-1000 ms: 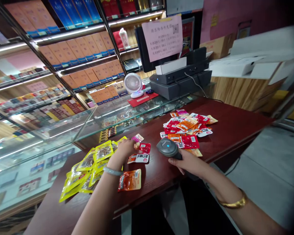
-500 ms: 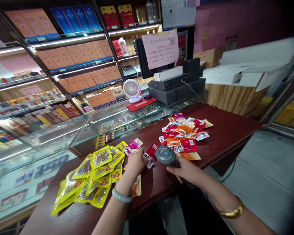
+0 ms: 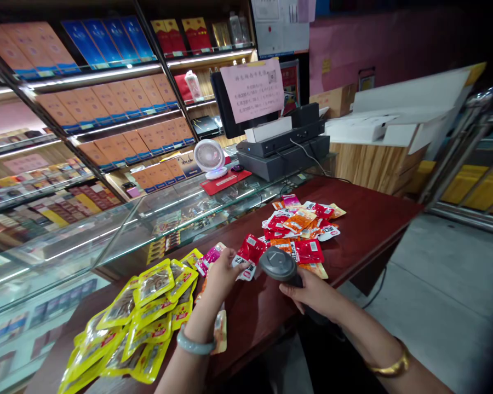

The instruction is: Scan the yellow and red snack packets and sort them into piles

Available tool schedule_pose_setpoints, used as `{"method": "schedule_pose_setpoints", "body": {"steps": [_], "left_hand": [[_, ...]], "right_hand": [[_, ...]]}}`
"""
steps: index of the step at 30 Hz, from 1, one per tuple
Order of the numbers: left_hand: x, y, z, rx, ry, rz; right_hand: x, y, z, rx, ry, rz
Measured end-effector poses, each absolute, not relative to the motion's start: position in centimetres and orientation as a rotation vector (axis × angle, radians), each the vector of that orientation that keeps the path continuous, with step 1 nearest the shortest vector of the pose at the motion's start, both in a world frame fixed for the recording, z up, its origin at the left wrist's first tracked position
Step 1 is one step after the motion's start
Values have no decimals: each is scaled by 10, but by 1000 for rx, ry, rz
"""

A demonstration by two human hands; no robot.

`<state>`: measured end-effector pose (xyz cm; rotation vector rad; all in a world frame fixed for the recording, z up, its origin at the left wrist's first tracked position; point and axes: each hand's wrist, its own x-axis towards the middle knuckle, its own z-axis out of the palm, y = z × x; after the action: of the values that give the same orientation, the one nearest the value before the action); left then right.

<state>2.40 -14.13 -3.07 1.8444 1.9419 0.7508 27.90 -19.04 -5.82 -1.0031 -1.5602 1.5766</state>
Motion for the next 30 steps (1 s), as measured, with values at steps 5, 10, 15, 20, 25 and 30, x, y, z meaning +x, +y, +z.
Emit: {"method": "schedule_pose_setpoints", "body": {"steps": [5, 10, 15, 20, 25, 30], "left_hand": [[87, -86, -30, 1713, 1649, 1080], [138, -44, -34, 1518, 1369, 1063], [106, -60, -31, 1906, 1576, 1019], [19, -114, -17, 2132, 2072, 473], [-39, -166, -13, 2100, 2516, -218], [-40, -182, -19, 2077, 2459, -246]], "right_hand": [[290, -183, -60, -1032, -1480, 1519], [305, -182, -50, -1061, -1452, 1477], [302, -188, -39, -1063, -1454, 1487], [273, -196, -36, -1064, -1542, 1564], [246, -203, -46, -1018, -1566, 1635], [232, -208, -58, -1026, -1594, 1675]]}}
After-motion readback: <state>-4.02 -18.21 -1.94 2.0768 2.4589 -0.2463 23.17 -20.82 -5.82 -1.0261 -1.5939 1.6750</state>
